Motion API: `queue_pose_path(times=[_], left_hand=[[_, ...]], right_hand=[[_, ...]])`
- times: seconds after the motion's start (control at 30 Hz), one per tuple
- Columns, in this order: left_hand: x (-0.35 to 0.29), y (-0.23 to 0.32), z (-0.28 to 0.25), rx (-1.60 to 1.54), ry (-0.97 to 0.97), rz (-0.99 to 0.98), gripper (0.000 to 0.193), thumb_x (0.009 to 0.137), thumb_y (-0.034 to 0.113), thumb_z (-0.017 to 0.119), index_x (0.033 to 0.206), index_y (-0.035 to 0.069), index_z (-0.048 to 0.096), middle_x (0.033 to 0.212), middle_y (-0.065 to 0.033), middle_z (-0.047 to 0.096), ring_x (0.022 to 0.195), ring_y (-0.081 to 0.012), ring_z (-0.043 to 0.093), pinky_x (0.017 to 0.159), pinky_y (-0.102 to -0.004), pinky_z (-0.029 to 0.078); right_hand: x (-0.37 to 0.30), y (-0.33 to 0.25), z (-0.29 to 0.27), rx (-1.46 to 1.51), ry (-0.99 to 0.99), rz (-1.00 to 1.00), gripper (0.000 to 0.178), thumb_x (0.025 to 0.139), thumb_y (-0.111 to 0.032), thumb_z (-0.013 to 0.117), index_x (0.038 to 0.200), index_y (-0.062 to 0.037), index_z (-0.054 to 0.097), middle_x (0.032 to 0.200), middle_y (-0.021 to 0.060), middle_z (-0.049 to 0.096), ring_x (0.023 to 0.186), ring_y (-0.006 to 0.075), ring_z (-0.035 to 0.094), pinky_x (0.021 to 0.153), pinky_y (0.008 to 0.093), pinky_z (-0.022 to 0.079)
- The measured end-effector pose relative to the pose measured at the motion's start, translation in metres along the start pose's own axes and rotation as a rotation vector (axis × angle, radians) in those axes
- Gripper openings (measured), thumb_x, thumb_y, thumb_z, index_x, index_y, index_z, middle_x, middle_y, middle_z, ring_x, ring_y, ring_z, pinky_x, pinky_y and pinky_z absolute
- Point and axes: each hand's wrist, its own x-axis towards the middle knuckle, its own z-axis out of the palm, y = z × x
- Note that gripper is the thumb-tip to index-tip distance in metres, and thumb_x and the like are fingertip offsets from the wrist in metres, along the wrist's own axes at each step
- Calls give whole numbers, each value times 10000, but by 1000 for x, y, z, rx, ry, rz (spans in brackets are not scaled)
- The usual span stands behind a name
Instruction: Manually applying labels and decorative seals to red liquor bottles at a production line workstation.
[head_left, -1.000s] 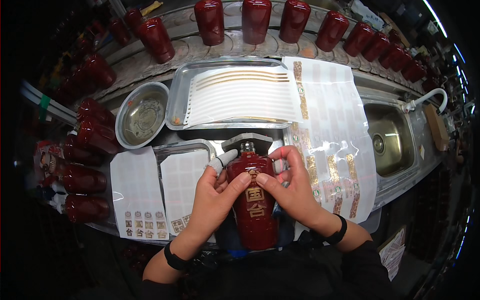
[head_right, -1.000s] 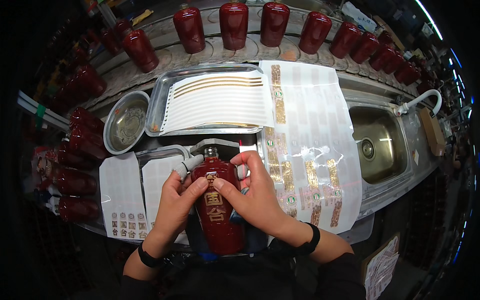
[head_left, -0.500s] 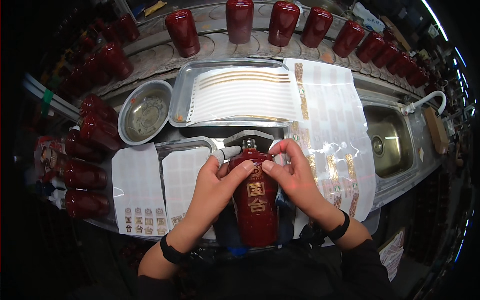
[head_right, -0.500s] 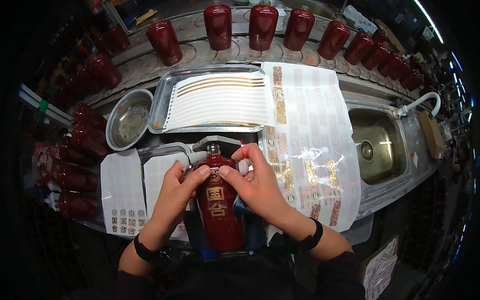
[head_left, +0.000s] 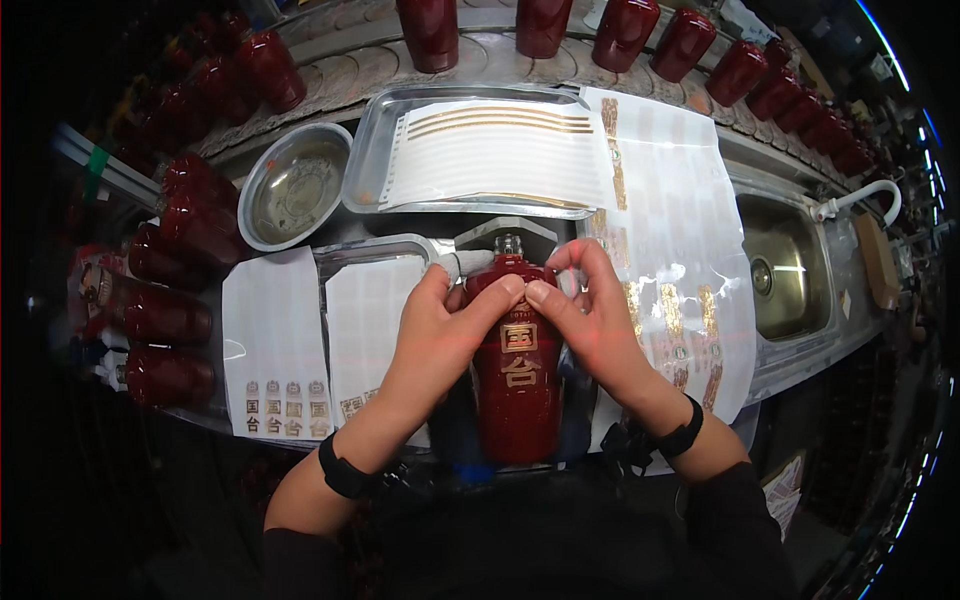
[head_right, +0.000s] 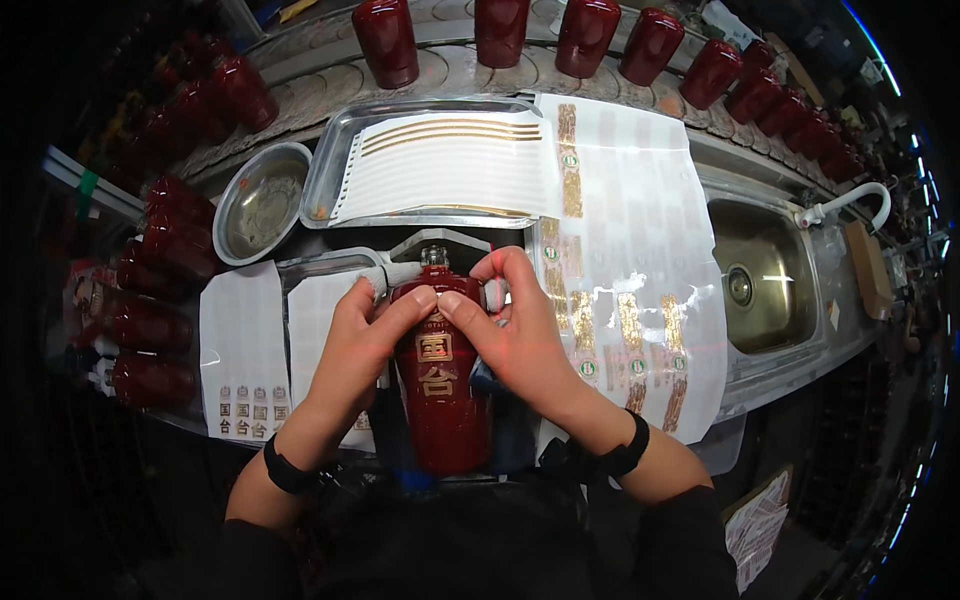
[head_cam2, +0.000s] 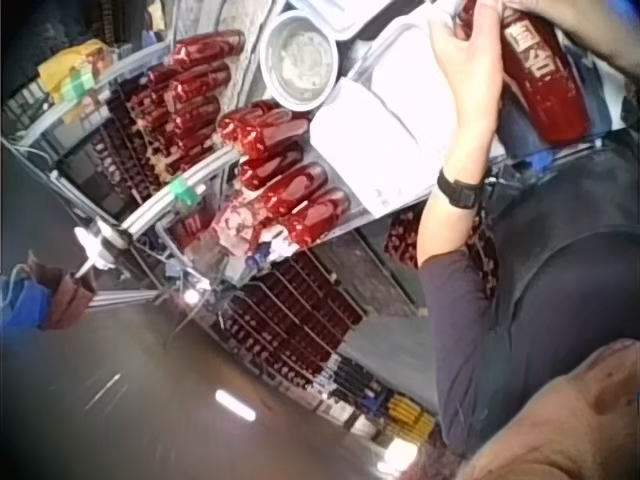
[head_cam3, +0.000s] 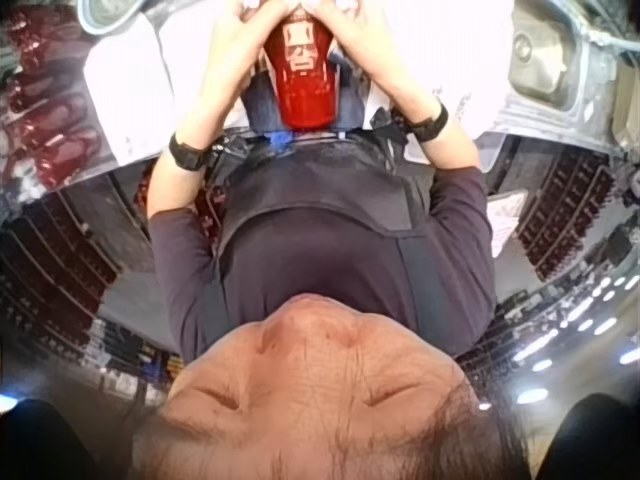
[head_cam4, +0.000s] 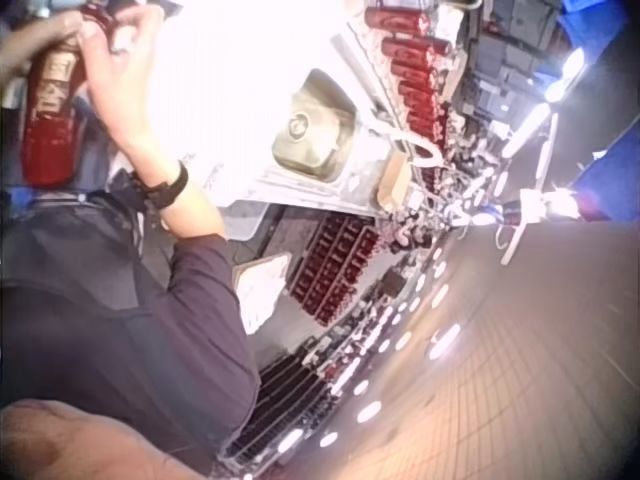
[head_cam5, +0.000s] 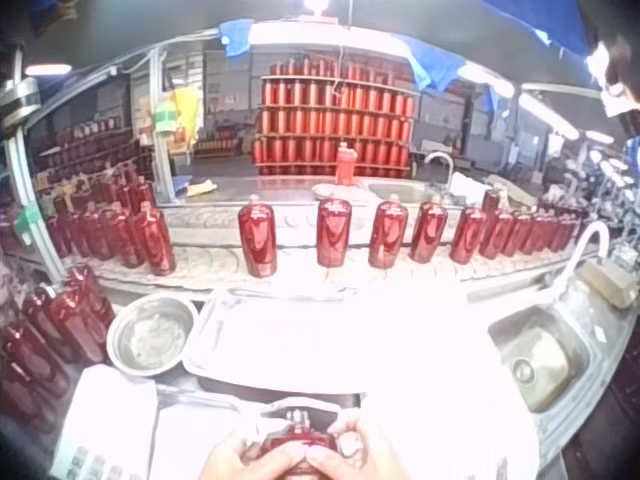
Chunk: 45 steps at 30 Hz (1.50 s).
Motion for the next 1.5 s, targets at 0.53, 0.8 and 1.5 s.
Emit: queue_pose_path(times=[0.53, 0.8, 1.5], left_hand=[[-31, -22, -8, -131, -67, 58, 588, 919, 54, 676, 1387, -64, 339, 1298, -212, 557, 1181, -211, 584, 982, -317, 512], [-26, -29, -6, -88, -77, 37, 523, 923, 65, 670, 1336, -52, 370, 1272, -217, 587, 1138, -224, 610, 949, -313, 526], [-40, -47, -15, 50, -18, 166, 341, 955, 148, 634, 1184, 13, 420, 1079, -124, 602, 917, -144, 621, 769, -249, 520]], right_hand=[[-34, 12, 7, 37, 13, -75, 572, 882, -166, 734, 1330, -25, 409, 1242, 157, 514, 879, 168, 688, 650, 238, 575], [-39, 19, 2, 47, 48, -32, 607, 872, -226, 745, 1354, -73, 409, 1165, 145, 588, 916, 159, 677, 686, 260, 567], [-52, 30, 5, -196, 78, -118, 777, 827, -443, 747, 1457, -177, 378, 1032, 128, 515, 842, 217, 492, 737, 335, 442]])
